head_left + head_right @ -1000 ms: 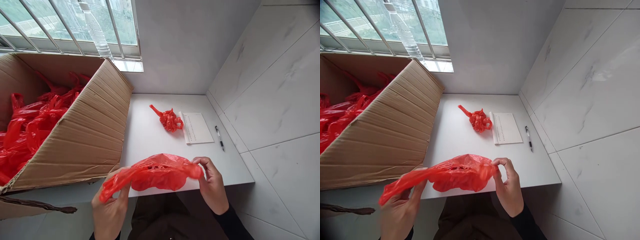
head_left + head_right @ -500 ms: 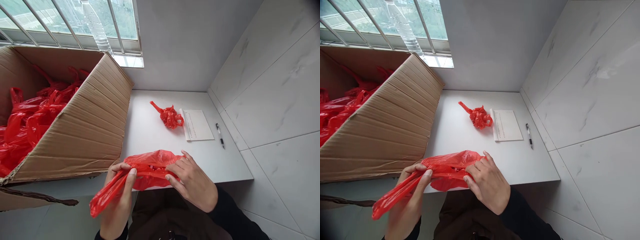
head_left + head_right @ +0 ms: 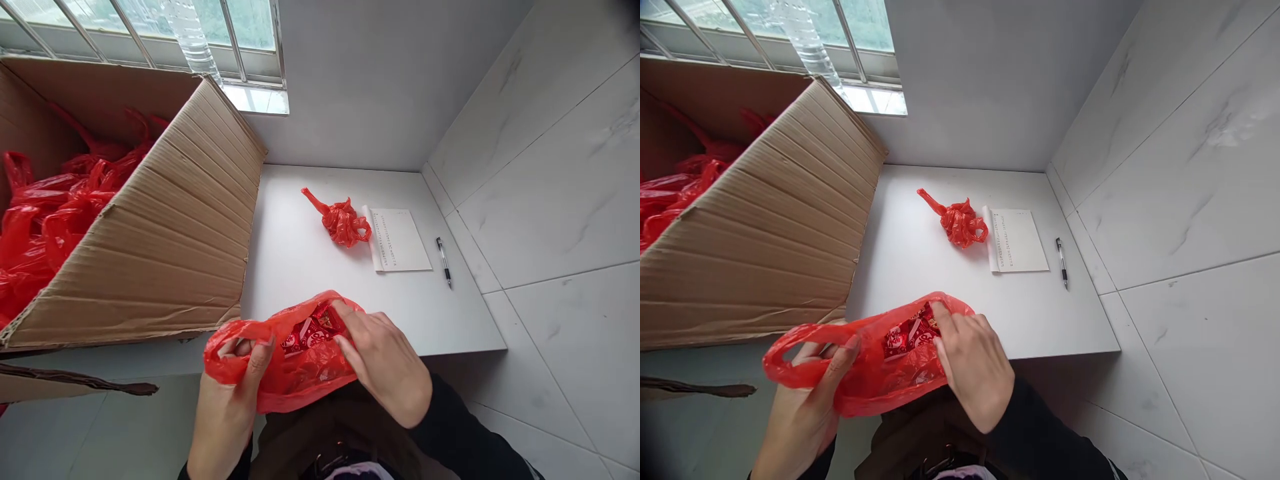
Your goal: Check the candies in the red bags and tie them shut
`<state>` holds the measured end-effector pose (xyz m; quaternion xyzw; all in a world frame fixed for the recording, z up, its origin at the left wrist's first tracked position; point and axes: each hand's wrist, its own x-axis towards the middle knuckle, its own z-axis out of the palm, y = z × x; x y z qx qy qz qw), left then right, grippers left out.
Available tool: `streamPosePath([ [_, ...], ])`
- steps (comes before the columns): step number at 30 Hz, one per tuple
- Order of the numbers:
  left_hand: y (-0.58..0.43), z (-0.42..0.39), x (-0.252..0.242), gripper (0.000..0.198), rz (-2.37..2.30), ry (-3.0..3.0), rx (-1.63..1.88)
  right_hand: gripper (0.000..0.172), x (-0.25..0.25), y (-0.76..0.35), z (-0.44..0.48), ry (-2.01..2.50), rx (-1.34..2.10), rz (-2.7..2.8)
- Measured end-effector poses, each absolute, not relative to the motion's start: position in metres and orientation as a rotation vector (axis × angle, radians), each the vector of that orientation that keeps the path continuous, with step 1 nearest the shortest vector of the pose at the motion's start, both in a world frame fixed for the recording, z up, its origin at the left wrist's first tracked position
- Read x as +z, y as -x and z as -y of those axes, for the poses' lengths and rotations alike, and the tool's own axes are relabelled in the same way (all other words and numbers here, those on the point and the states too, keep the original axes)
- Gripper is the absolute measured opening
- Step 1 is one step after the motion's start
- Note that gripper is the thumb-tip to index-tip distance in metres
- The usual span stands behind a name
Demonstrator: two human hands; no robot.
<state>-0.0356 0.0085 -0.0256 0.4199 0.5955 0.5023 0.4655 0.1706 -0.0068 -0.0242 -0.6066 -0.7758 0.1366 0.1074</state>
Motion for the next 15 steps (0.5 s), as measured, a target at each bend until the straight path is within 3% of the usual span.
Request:
streamPosePath([
  [4,0.03,-0.01,-0.025,0.027,-1.345,-0.742,1.232,0.047,-0.027,-0.15,-0.001,1.558,0.498,2.481],
  [8,0.022,-0.01,-0.022,0.033,-1.318,-0.528,1.371,0.03,-0.045,-0.142,-0.017,1.825,0.626,2.562],
  [12,0.02,-0.007,-0.024,0.038,-1.289,-0.525,1.383,0.03,-0.06,-0.144,-0.026,1.837,0.614,2.496],
  [15,0.021,-0.006,-0.024,0.041,-1.283,-0.527,1.387,0.02,-0.065,-0.148,-0.025,1.815,0.65,2.423],
])
